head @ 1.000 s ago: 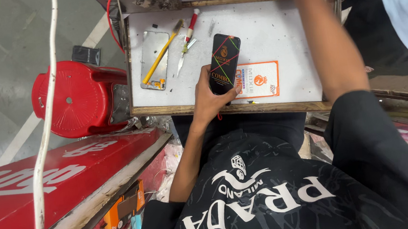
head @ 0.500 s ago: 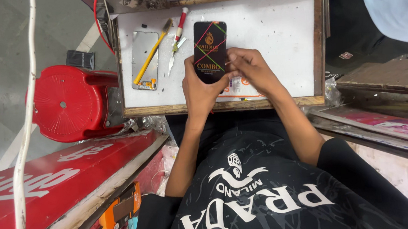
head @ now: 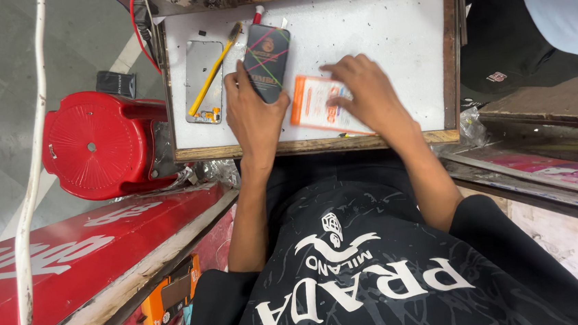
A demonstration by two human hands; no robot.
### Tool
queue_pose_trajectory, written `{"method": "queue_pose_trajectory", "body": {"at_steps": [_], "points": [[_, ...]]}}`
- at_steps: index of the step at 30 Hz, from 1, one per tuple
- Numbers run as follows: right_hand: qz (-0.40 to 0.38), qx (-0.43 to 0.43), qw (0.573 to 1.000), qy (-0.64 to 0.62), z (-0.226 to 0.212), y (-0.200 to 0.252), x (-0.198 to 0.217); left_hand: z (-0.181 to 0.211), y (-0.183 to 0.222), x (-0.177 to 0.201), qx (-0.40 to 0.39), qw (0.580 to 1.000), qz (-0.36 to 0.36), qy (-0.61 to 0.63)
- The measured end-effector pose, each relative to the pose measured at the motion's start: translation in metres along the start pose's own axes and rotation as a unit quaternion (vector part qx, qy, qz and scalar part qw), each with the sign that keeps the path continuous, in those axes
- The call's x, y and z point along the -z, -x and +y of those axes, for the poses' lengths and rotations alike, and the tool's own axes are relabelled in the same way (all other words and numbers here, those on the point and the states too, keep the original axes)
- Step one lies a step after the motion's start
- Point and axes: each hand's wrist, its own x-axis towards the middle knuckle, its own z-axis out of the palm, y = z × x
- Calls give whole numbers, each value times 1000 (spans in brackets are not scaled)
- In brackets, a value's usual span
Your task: The person handles a smartphone and its back cover, applying a rubber band around the device and then using a small tool to pry and adjust components near the camera module. The person also picks up and sets down a separate back cover piece and a small bottle, working on the phone's rear assembly.
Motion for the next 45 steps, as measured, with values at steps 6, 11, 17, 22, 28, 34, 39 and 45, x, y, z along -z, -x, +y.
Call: {"method": "queue_pose_trajectory", "body": {"at_steps": [6,11,17,22,28,34,39,45], "points": [[79,-82,993,-9,28,3,9,-24,16,8,15,998,54,-23],[87,-62,994,-11,24,5,3,-21,35,9,-34,998,43,30],[93,-39,993,63,22,8,-17,-6,41,2,-39,999,29,11],[118,-33,989,80,39,5,-23,-10,33,6,-21,998,54,3],[150,-16,987,57,53,10,-9,-15,35,2,6,996,87,-13],[127,-34,991,25,41,5,-10,-6,40,-4,-55,997,45,-6],[130,-93,987,16,36,3,-14,-3,35,-5,0,997,68,-30],[165,-139,976,-3,43,12,-6,6,43,-19,-87,987,60,-120]]}}
